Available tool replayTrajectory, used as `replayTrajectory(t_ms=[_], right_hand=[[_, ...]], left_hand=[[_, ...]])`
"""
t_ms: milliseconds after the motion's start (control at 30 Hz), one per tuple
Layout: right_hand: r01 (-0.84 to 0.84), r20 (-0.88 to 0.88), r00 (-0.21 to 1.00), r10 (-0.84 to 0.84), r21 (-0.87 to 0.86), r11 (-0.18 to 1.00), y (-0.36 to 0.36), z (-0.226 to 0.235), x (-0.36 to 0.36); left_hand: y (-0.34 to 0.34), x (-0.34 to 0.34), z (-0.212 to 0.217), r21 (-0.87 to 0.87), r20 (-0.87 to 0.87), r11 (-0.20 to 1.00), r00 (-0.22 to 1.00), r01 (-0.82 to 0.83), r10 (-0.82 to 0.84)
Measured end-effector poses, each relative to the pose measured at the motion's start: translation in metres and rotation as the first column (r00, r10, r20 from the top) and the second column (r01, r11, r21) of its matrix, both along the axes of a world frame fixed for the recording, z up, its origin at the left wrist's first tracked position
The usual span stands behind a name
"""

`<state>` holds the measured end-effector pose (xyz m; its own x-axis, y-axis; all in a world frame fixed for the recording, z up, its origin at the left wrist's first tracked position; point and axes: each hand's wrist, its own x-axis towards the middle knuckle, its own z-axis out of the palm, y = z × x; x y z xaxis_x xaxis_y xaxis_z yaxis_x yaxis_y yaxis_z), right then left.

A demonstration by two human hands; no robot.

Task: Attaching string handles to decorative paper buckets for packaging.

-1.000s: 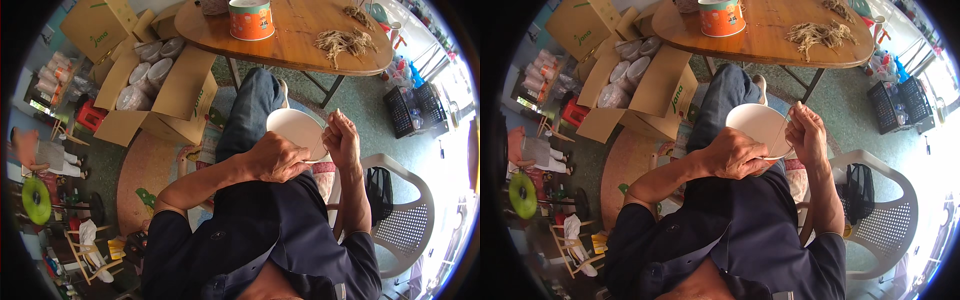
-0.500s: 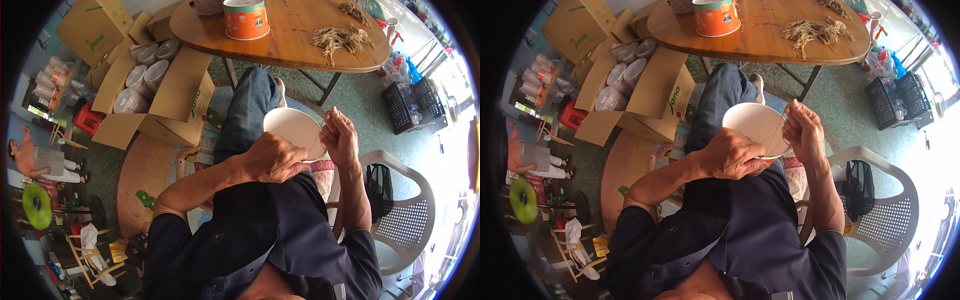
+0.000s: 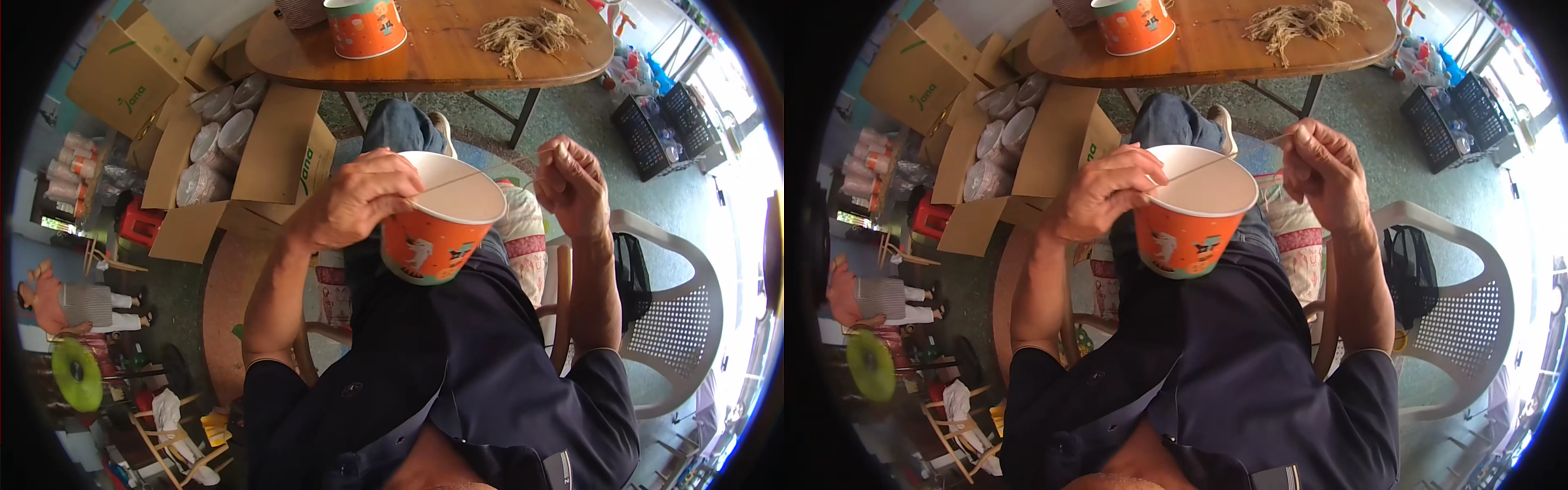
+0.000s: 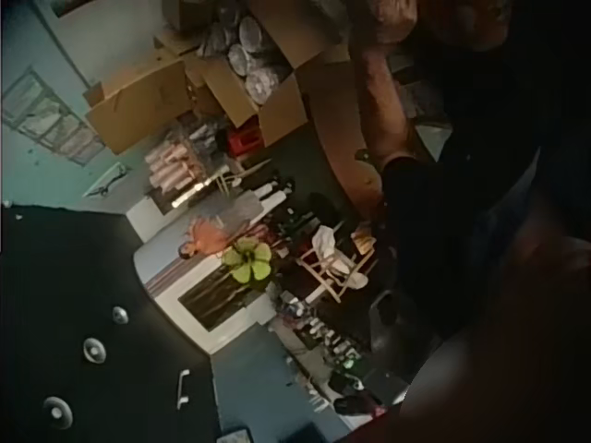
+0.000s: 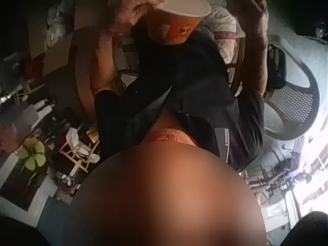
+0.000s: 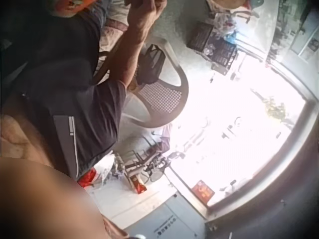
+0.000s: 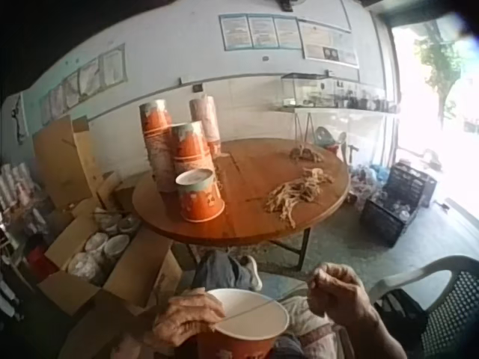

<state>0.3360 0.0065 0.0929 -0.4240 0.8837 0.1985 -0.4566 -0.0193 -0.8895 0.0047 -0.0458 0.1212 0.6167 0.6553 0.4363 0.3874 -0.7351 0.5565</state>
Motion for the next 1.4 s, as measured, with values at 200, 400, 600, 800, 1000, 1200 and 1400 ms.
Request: replayTrajectory(t_ms=[200,400,600,800,1000,1200,1400], right_hand=[[0.03,-0.023,0.999,-0.03,-0.007,1.0,0.008,-0.019,0.006],[0.003,0.001,1.0,-0.003,-0.024,1.0,0.007,-0.04,-0.006],[-0.261,0.395,0.912,0.11,0.355,0.898,-0.006,-0.026,-0.013],[-0.332,0.589,0.808,-0.025,0.489,0.807,-0.02,-0.023,-0.029],[-0.23,0.604,0.738,-0.302,0.645,0.729,-0.042,-0.001,-0.062],[-0.252,0.613,0.739,-0.279,0.637,0.729,-0.041,0.002,-0.069],[-0.06,0.611,0.787,-0.085,0.213,0.975,-0.017,0.007,-0.033]], left_hand=[[-0.007,-0.03,-0.021,-0.358,0.27,0.916,0.959,0.182,-0.085],[-0.006,-0.033,-0.052,-0.421,0.542,0.862,0.84,0.284,-0.012],[0.004,-0.042,-0.071,-0.319,0.627,0.889,0.777,0.329,-0.062],[0.003,-0.044,-0.067,-0.432,0.585,0.884,0.802,0.178,0.124],[-0.043,0.006,0.001,0.256,0.235,0.861,0.892,-0.439,0.385],[-0.048,0.037,-0.026,0.387,0.031,0.836,0.912,-0.389,0.41],[-0.041,-0.02,-0.018,0.168,-0.013,0.944,0.956,-0.286,0.292]])
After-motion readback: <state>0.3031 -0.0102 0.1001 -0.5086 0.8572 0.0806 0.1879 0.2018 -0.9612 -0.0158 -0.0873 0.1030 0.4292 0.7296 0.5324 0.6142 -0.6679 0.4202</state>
